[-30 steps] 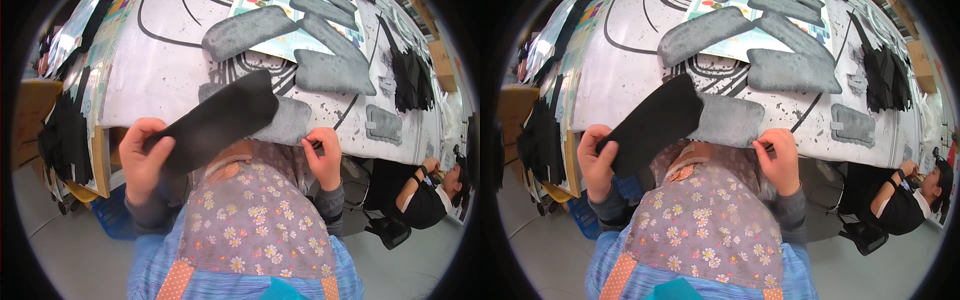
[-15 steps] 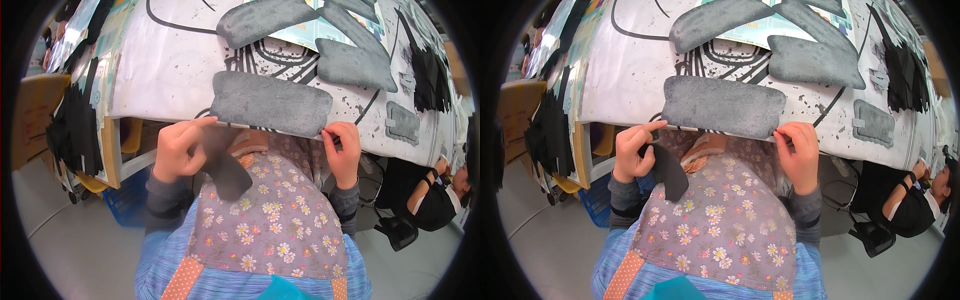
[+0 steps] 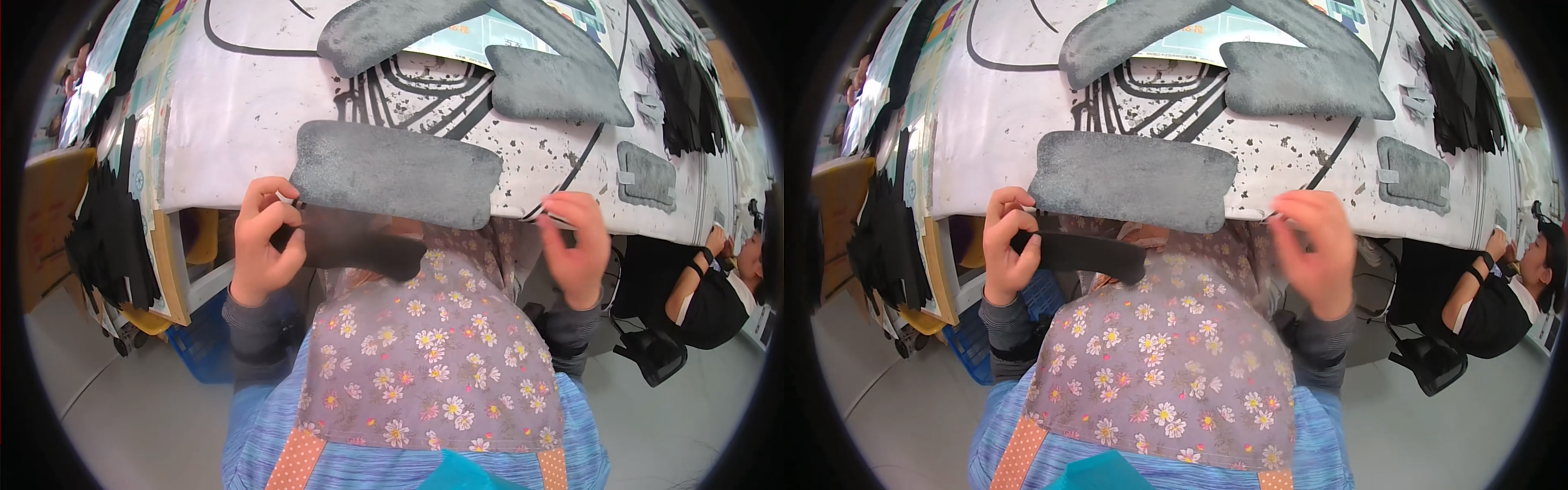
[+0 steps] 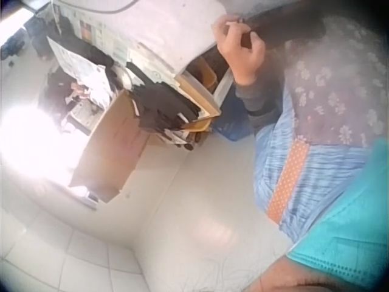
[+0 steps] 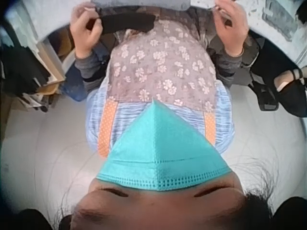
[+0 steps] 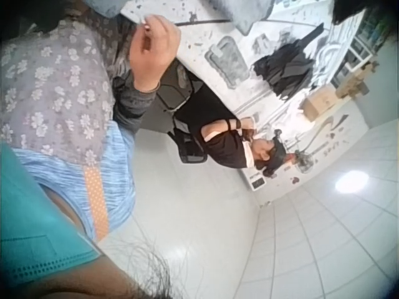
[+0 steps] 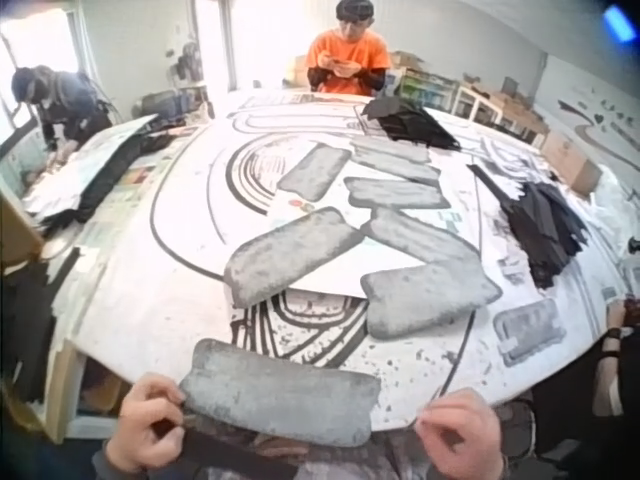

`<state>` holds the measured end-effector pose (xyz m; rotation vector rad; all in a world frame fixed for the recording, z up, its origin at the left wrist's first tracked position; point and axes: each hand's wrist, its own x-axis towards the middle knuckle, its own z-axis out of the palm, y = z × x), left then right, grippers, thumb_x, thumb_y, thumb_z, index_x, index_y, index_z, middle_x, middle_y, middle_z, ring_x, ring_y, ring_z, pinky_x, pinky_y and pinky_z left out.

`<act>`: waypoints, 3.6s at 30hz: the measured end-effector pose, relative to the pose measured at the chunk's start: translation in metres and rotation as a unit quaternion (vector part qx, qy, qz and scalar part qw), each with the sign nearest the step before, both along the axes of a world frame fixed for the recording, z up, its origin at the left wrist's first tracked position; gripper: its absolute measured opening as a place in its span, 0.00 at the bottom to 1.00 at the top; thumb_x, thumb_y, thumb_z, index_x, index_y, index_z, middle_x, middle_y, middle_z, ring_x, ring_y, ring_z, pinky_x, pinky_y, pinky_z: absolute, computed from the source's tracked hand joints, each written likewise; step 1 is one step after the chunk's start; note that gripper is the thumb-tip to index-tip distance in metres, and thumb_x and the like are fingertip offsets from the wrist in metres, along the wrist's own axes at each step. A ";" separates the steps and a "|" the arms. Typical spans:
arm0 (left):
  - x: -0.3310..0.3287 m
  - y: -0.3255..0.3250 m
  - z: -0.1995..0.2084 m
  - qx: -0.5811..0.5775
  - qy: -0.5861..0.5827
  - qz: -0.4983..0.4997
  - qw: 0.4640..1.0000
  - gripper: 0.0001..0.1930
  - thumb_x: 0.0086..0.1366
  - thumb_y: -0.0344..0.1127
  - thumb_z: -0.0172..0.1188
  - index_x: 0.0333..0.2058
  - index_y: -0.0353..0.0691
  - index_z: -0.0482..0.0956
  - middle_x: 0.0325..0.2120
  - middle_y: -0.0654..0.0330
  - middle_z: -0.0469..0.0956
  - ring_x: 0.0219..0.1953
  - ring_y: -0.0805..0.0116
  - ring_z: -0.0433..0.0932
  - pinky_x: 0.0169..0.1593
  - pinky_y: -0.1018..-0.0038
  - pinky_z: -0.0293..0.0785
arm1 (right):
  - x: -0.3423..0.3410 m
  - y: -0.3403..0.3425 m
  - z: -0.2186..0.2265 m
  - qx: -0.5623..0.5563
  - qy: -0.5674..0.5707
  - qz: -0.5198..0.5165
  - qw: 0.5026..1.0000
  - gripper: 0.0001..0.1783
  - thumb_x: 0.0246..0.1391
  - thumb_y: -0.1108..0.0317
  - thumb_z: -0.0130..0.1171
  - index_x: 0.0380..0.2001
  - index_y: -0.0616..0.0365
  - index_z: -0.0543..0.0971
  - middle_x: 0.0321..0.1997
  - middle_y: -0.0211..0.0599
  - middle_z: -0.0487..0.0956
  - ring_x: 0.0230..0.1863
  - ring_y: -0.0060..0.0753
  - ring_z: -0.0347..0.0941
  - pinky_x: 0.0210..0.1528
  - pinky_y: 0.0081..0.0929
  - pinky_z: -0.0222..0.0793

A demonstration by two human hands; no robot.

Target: The recorder aligns fabric linings onto padded shoe components and presses them together as part of a manufacturing process.

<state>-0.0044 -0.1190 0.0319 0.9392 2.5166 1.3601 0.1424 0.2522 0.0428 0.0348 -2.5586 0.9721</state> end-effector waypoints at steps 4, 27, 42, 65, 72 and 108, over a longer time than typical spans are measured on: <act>-0.011 -0.001 -0.007 0.032 -0.003 -0.001 0.999 0.06 0.46 0.22 0.55 0.26 0.34 0.69 0.43 0.51 0.70 0.32 0.66 0.68 0.42 0.73 0.68 | -0.025 -0.056 -0.006 0.120 0.052 0.220 0.967 0.18 0.53 0.67 0.65 0.48 0.39 0.83 0.55 0.26 0.80 0.56 0.34 0.74 0.60 0.39 0.70; 0.026 0.009 0.014 0.209 -0.127 0.023 0.969 0.08 0.67 0.28 0.66 0.41 0.29 0.82 0.36 0.52 0.84 0.35 0.67 0.82 0.38 0.73 0.79 | -0.008 -0.062 0.007 -0.096 0.039 0.075 0.992 0.16 0.51 0.85 0.64 0.43 0.63 0.81 0.34 0.42 0.85 0.26 0.34 0.81 0.27 0.22 0.74; 0.025 0.050 -0.020 0.157 -0.097 0.277 0.943 0.19 0.61 0.23 0.72 0.47 0.37 0.73 0.27 0.63 0.82 0.29 0.83 0.76 0.33 0.82 0.73 | -0.037 -0.071 -0.006 -0.339 -0.154 -0.144 0.917 0.08 0.65 0.75 0.62 0.46 0.64 0.78 0.27 0.19 0.72 0.27 0.08 0.63 0.30 0.12 0.58; 0.008 0.045 -0.028 0.080 -0.074 0.260 0.959 0.18 0.62 0.23 0.70 0.38 0.40 0.65 0.22 0.70 0.72 0.22 0.87 0.64 0.26 0.85 0.62 | -0.062 -0.069 -0.005 -0.307 -0.188 -0.147 0.921 0.04 0.63 0.77 0.62 0.39 0.67 0.79 0.26 0.23 0.76 0.25 0.10 0.67 0.27 0.11 0.58; 0.007 0.046 -0.029 0.057 -0.064 0.253 0.964 0.17 0.63 0.23 0.70 0.38 0.40 0.66 0.21 0.70 0.72 0.22 0.87 0.65 0.26 0.84 0.62 | -0.062 -0.067 -0.007 -0.293 -0.202 -0.146 0.923 0.04 0.63 0.78 0.62 0.39 0.67 0.79 0.28 0.22 0.76 0.28 0.10 0.67 0.31 0.11 0.60; 0.007 0.054 -0.030 0.076 -0.095 0.303 0.945 0.17 0.63 0.22 0.69 0.36 0.41 0.65 0.24 0.69 0.74 0.24 0.86 0.66 0.29 0.85 0.62 | -0.070 -0.047 0.002 -0.374 -0.288 -0.103 0.876 0.02 0.61 0.77 0.64 0.37 0.65 0.81 0.33 0.24 0.80 0.34 0.11 0.72 0.38 0.13 0.66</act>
